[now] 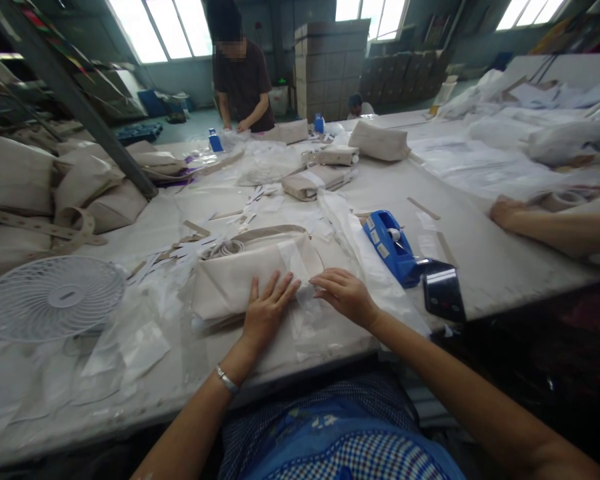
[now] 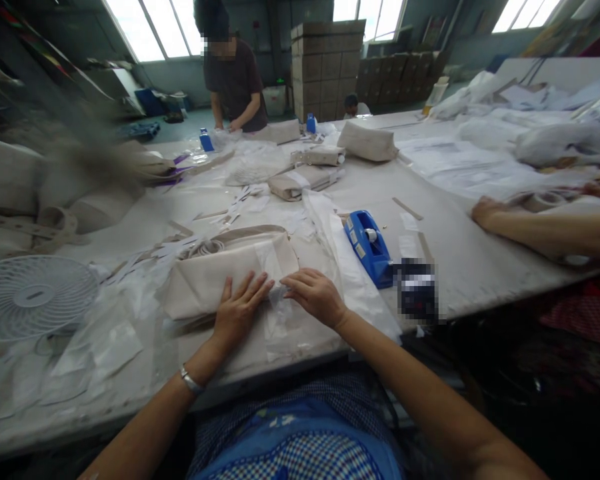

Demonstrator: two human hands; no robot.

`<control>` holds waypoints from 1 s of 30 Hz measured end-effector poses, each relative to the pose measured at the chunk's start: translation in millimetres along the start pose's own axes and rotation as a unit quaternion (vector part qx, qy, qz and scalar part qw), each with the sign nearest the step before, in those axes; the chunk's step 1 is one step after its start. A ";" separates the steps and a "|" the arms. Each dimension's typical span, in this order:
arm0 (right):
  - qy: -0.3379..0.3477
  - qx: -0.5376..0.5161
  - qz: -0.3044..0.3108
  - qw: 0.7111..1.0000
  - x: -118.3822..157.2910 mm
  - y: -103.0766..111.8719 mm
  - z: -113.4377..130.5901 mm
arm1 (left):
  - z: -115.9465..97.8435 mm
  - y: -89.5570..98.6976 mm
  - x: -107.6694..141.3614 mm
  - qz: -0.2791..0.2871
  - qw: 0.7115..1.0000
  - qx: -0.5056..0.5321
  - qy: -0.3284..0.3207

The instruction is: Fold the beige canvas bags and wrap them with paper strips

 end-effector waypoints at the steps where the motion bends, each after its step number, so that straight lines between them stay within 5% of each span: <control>1: 0.003 0.015 0.023 1.000 -4.0 -9.7 -6.0 | 0.0 -0.1 -0.1 0.001 1.000 -0.001 -0.001; 6: -0.015 0.067 0.076 0.995 -11.2 -44.9 -29.9 | -1.1 -1.2 -1.2 0.009 1.000 -0.003 -0.003; 17: -0.058 0.125 0.081 0.987 -6.4 -60.7 -44.1 | -2.8 4.1 -6.4 0.042 0.997 0.058 0.019; 23: -0.059 0.157 0.066 0.984 -7.4 -61.6 -41.4 | -9.4 27.5 -29.4 -0.040 0.999 0.012 0.022; 30: -0.059 0.161 0.070 0.983 -6.8 -59.0 -38.7 | -18.1 17.3 -29.8 -0.101 0.993 -0.044 -0.042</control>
Point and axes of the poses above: each hand's wrist, its own x-axis away from the middle knuckle, its own y-axis out of the back of the hand, z = x × y, the point moved 10 cm from there along -x, towards the middle knuckle, and after that the axes turned 14 degrees about -x, right-handed, at the moved point
